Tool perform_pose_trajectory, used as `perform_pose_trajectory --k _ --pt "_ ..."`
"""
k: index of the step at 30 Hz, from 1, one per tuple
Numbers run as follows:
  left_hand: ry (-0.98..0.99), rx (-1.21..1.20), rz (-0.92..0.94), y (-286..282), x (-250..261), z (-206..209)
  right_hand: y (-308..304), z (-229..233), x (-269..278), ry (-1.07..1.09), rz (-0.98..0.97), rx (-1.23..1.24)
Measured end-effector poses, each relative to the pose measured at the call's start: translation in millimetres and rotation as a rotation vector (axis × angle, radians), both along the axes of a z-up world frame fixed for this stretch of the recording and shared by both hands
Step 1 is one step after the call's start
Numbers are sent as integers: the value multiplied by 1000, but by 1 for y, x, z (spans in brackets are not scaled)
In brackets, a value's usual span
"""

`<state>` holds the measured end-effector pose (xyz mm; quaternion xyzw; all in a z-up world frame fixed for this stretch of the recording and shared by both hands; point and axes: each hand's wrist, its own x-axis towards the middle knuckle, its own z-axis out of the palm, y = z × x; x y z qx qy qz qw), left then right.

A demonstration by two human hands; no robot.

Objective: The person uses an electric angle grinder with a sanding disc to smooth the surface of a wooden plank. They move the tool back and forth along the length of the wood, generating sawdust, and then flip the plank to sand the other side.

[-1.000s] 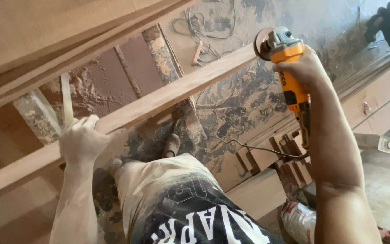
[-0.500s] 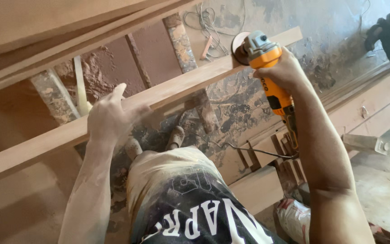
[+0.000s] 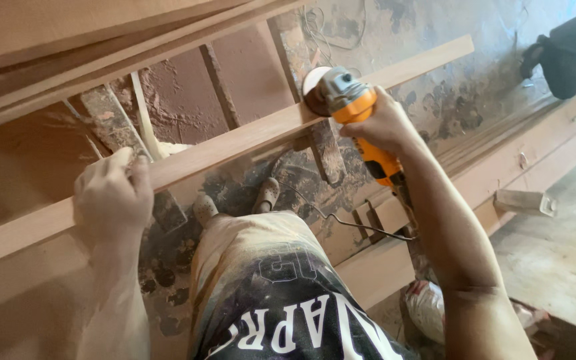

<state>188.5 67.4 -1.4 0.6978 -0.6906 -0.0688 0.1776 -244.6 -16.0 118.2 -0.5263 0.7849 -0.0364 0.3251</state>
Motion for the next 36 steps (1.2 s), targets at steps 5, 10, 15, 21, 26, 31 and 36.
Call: perform_pose_trajectory --k 5,10,15,21,26,31,36 --pt "93 -155 41 12 35 -11 13 4 61 2 65 17" --pt "208 -243 37 24 56 -34 28 2 110 -25 116 70" --pt "288 -302 30 31 53 -44 43 5 131 -65 212 -31" --pt "168 -341 -93 15 5 -31 52 38 75 -63 -108 -60" --pt "79 -196 -102 -1 -21 -15 57 40 26 23 -93 -158" --pt "-11 -164 -77 -6 -25 -24 49 17 40 -30 -80 23" --pt "-31 -139 -67 -2 -19 -39 48 11 68 -76 123 0"
